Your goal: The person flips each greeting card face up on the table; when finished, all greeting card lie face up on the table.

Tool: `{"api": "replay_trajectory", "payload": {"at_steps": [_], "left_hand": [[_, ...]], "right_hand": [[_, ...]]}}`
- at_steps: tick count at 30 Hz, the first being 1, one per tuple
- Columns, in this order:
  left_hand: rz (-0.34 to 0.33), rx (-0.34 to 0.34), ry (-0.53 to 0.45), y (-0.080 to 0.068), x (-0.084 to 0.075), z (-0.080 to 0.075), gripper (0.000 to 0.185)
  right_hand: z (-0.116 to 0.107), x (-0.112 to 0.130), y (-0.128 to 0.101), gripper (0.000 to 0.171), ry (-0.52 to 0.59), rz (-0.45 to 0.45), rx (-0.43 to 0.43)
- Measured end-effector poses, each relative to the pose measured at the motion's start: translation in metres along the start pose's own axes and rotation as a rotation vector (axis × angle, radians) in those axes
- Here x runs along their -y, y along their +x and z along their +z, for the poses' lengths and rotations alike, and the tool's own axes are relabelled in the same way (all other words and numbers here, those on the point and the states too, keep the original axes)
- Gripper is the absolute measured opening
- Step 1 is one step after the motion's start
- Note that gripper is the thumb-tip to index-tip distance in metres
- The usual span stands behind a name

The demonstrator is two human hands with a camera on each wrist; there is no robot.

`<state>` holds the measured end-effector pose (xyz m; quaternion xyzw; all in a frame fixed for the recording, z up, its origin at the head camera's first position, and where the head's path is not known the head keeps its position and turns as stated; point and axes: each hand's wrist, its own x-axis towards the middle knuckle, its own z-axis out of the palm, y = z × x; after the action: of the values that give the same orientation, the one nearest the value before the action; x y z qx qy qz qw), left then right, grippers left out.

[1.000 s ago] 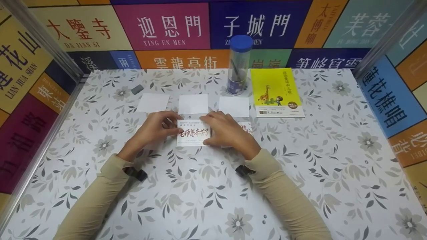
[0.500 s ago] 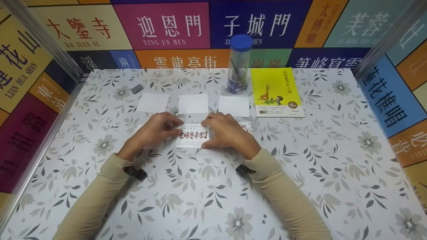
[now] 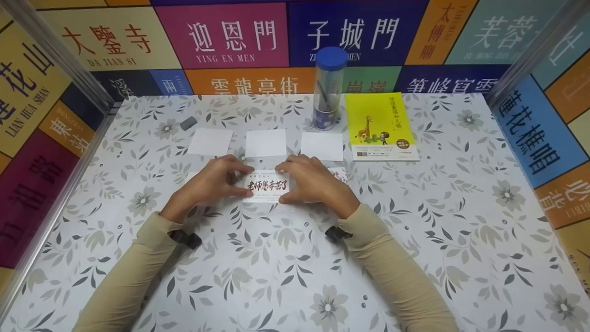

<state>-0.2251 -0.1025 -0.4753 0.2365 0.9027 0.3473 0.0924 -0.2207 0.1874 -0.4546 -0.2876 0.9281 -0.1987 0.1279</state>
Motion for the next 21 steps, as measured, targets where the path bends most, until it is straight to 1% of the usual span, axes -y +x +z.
{"api": "replay_trajectory", "payload": {"at_steps": [5,8,11,14,18,21], "left_hand": [[-0.008,0.013,0.008,0.001,0.0,-0.001,0.059],[0.008,0.012,0.002,0.002,0.002,-0.006,0.052],[0.055,-0.003,-0.022,0.002,0.009,-0.015,0.044],[0.094,-0.015,-0.046,-0.001,0.017,-0.026,0.038],[0.103,-0.029,-0.08,-0.01,0.026,-0.038,0.035],[0.104,-0.044,-0.087,-0.015,0.033,-0.043,0.033]], "right_hand": [[-0.001,-0.001,-0.002,0.082,0.007,0.009,0.007],[-0.001,-0.001,-0.002,0.079,0.009,0.018,-0.003],[0.0,0.0,-0.001,0.071,0.014,0.018,-0.033],[0.002,0.006,0.004,0.065,0.02,0.002,-0.055],[0.007,0.019,0.014,0.058,0.051,-0.041,-0.064],[0.012,0.031,0.024,0.054,0.08,-0.081,-0.064]]}}
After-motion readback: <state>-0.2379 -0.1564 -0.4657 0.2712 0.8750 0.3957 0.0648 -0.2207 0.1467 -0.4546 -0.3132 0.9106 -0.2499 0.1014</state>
